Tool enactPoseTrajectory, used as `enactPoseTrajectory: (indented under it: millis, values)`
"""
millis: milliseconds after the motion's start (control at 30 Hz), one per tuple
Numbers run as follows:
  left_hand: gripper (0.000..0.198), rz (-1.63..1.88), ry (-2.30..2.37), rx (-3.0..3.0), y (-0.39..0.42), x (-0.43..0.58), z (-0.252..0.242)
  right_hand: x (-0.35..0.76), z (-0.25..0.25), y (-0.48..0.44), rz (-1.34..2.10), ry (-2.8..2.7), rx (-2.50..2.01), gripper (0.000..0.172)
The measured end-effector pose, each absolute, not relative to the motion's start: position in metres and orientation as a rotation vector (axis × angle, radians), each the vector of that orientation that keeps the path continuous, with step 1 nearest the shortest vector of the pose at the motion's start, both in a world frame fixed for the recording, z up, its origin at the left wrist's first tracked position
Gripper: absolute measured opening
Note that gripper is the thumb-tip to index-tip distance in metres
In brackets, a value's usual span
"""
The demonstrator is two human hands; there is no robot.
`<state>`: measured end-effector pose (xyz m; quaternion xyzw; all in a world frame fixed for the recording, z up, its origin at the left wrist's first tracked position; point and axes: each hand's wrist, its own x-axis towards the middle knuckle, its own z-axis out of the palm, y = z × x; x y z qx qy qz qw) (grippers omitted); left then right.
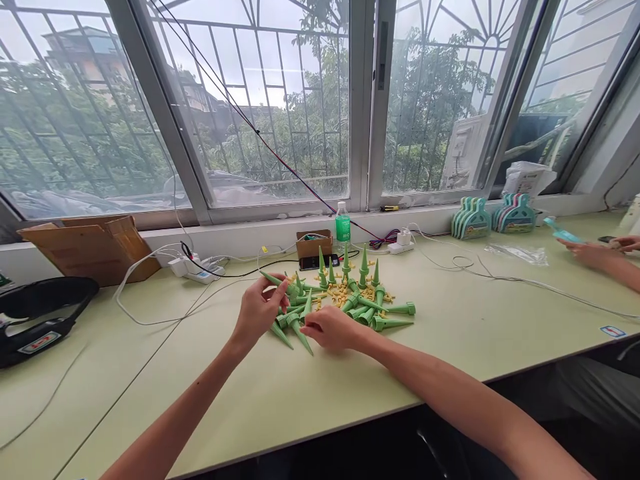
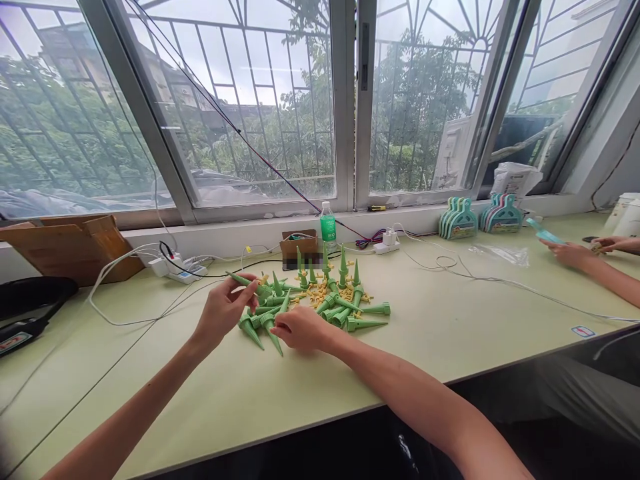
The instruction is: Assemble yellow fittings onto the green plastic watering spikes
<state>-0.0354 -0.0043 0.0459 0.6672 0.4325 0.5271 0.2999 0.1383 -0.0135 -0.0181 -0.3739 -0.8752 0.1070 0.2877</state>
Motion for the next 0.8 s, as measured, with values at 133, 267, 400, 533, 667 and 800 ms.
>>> enactPoseTrajectory:
  millis: [133, 267, 400, 533, 667, 800]
  values:
    - [0.026, 1.465, 1.273, 1.878, 0.005, -0.058, 0.053, 0.139, -0.019, -0.014, 0.285, -2.338, -0.980, 0.027]
    - [0.024, 1.414, 1.396, 1.958, 0.011, -0.060, 0.059, 0.139, -0.022, -0.013, 0.280, -2.333, -0.961, 0.028]
    - [0.024, 1.368, 1.414, 2.059, 0.016, -0.043, 0.064, 0.139, -0.023, -0.013, 0.265, -2.348, -0.985, 0.029]
    - [0.026, 1.271, 1.352, 2.173, 0.027, -0.019, 0.064, 0.139, -0.022, -0.014, 0.265, -2.358, -1.013, 0.028]
    - [0.022, 1.170, 1.396, 2.269, 0.046, 0.000, 0.053, 0.138, -0.022, -0.015, 0.248, -2.371, -1.002, 0.029]
    - [0.020, 1.160, 1.522, 2.374, 0.060, 0.012, 0.039, 0.136, -0.023, -0.015, 0.228, -2.389, -1.012, 0.028]
